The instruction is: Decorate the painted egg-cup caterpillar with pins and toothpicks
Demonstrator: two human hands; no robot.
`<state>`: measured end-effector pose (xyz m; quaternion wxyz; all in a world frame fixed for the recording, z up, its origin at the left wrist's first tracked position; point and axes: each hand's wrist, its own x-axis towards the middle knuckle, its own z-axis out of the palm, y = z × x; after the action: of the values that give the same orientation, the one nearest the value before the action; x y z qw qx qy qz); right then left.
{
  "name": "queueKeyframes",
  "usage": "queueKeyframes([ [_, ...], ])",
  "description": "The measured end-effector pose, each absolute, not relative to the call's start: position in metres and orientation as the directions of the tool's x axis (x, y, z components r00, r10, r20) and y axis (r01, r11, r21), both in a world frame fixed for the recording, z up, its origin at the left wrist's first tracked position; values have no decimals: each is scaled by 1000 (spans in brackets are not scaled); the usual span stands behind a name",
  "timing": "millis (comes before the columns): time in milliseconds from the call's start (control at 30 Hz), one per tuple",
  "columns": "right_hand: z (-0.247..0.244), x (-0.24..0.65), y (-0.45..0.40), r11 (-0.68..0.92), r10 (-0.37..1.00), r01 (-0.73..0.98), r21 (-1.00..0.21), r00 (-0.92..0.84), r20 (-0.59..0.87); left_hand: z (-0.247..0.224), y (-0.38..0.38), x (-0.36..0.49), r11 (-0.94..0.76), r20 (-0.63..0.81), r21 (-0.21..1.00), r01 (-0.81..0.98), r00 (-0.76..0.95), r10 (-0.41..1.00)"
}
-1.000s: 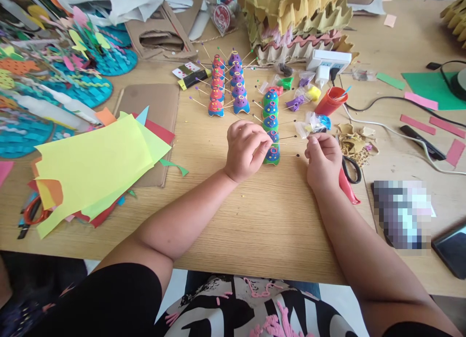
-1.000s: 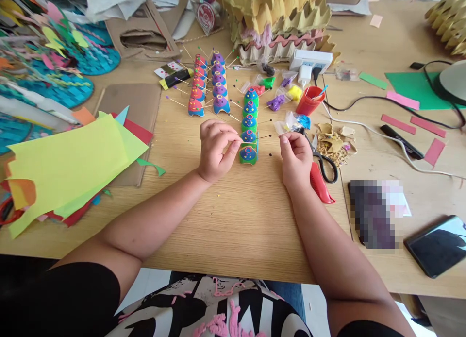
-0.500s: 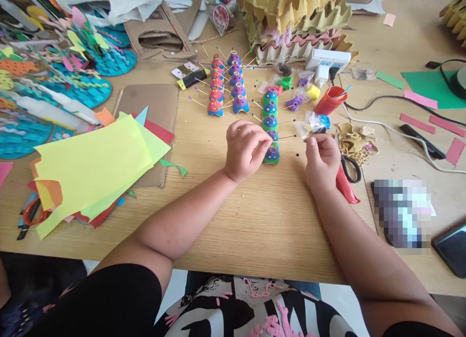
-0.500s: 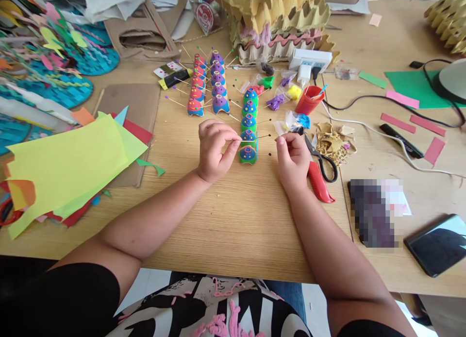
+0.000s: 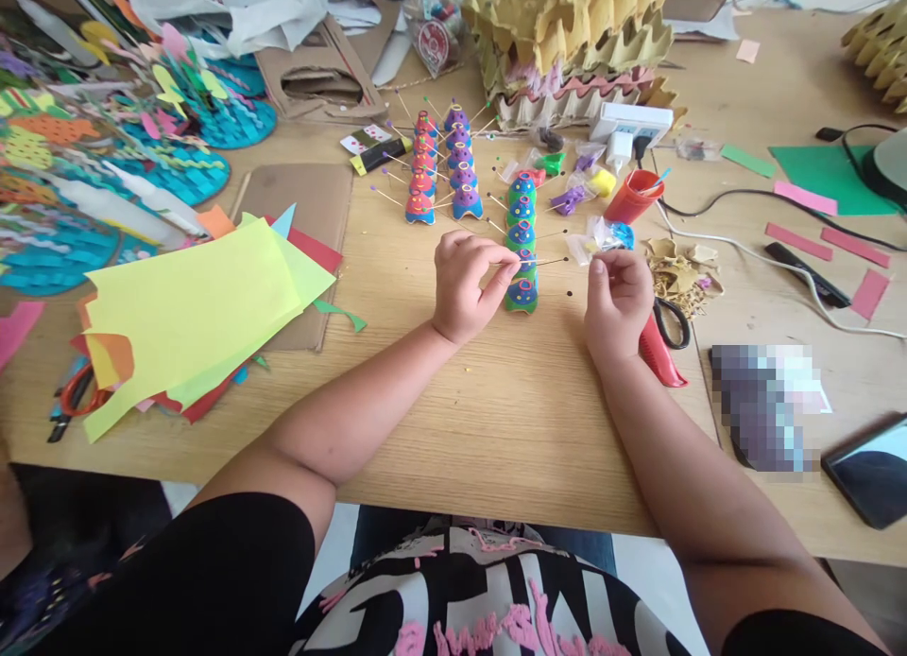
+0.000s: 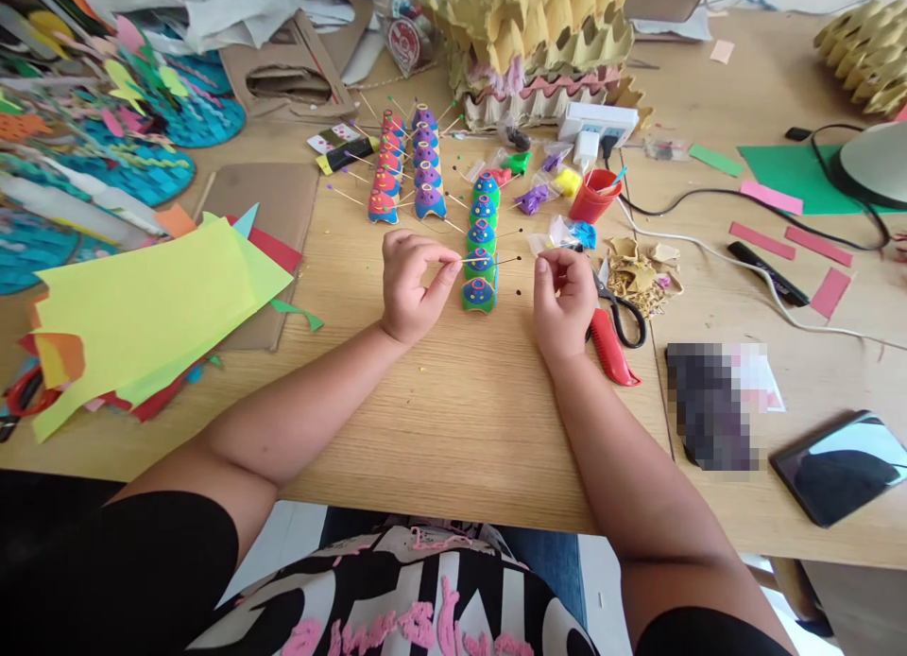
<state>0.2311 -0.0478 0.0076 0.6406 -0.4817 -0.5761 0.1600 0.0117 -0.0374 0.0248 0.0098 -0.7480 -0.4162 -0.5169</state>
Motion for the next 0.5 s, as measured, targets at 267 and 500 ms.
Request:
queueKeyframes([
  [267,-1,235,-40,476,751,290,-831,359,555,36,-44,16,-650,683,704,287,-19,731],
  [500,4,230,-41,493,717,292,-819,397,573,62,-63,21,-130,103,878,-461,-84,991],
])
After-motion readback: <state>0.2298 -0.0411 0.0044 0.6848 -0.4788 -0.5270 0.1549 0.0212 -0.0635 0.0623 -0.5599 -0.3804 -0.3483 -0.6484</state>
